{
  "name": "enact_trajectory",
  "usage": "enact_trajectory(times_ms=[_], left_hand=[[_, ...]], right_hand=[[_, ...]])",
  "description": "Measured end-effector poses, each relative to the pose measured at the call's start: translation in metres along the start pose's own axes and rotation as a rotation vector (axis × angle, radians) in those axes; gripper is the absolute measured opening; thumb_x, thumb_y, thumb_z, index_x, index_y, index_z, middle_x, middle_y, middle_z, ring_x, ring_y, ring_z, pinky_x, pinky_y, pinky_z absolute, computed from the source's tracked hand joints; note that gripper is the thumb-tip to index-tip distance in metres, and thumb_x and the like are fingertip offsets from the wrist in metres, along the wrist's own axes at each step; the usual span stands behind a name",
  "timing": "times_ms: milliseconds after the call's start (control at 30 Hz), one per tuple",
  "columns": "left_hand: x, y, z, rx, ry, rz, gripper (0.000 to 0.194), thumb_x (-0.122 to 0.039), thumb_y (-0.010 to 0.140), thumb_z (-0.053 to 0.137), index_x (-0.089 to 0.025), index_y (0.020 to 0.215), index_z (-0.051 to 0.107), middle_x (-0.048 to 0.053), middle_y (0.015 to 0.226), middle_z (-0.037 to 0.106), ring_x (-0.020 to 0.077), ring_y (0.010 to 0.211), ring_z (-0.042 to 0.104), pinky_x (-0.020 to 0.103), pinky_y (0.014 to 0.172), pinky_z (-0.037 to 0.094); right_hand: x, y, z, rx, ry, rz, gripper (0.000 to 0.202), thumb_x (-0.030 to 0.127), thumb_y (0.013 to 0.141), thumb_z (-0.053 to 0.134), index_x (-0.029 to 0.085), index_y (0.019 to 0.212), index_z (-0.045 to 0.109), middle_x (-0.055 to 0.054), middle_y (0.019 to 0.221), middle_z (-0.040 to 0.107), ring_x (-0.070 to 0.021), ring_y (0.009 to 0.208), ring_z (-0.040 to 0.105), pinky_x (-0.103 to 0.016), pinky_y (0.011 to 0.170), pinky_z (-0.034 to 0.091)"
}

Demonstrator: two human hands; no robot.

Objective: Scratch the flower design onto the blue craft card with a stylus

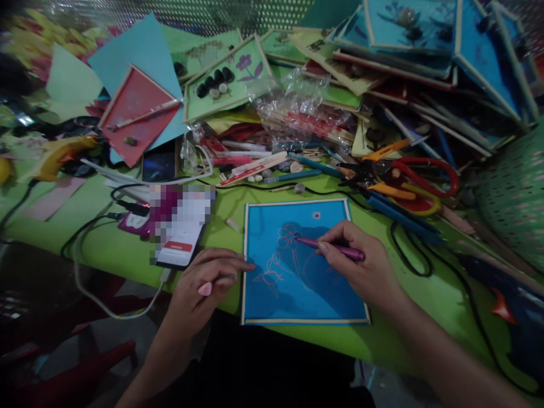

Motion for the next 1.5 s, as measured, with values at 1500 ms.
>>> enact_trajectory(times_ms=[1500], left_hand=[[-0.0015, 0.0011, -0.0004, 0.002, 0.002, 0.017, 0.028, -0.030, 0.112, 0.047, -0.026, 0.088, 0.061, -0.005, 0.109, 0.083, 0.0178, 0.105, 0.071, 0.036, 0.094, 0.049]], right_hand=[[0.0051, 0.0024, -0.0004, -0.005, -0.023, -0.031, 0.010, 0.031, 0.087, 0.074, 0.023, 0.081, 0.072, -0.003, 0.074, 0.077, -0.0162, 0.064, 0.070, -0.025, 0.058, 0.053]])
Point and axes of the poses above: each hand's wrist, its own y-axis towards the middle knuckle, its own z-axis out of the palm, x = y × z, the point moved 7 cm from there along y, towards the middle knuckle
